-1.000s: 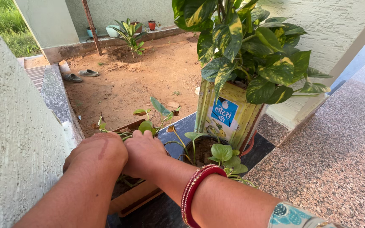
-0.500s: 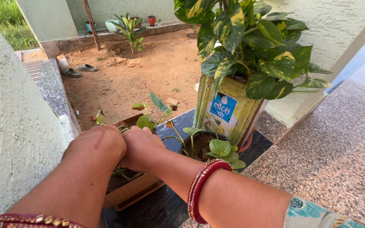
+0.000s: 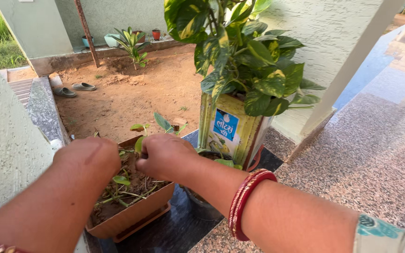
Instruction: The person plants plant cuttings into a small brown rectangular container by hand, pressing the stems into the soil and firming the dirt around them.
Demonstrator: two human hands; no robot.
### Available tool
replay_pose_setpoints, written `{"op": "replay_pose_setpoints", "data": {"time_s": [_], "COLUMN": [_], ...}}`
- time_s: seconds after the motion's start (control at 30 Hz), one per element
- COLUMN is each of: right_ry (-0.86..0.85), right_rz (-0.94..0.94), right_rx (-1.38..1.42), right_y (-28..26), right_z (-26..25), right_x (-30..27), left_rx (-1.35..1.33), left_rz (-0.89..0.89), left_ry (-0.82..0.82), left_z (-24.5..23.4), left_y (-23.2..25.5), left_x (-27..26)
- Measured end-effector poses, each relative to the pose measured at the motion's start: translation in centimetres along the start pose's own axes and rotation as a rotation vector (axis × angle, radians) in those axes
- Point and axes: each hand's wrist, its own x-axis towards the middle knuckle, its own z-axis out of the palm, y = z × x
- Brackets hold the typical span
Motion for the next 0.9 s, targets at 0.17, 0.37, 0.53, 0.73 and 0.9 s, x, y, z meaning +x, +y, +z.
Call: {"op": "replay_pose_setpoints", "data": {"time_s": [0.17, 0.37, 0.53, 0.73, 0.9], "right_ry": [0.199, -0.142, 0.160, 0.239, 0.275], "right_rz": [-0.158, -0.305, -0.548, -0.519, -0.521], "right_rx": [-0.105, 0.154, -0.025, -0.102, -0.013], "right_y": [0.0, -2.2, -3.4, -3.1, -1.8], "right_z": [-0.3, 1.4, 4.5, 8.7, 10.5], "right_x": [-0.9, -1.9, -2.3, -1.2, -0.5], "left_rx": [0.025, 0.069, 0.064, 0.077, -0.016], "left_rz": [0.024, 0.056, 0.061, 0.098, 0.101], "left_ry": [0.013, 0.059, 0.108, 0.174, 0.442], "left_z": [-0.1, 0.7, 1.6, 2.1, 4.7], "left_y": [0.3, 0.4, -0.3, 0.5, 1.3], "left_x": [-0.1, -0.3, -0.1, -0.1, -0.3]}}
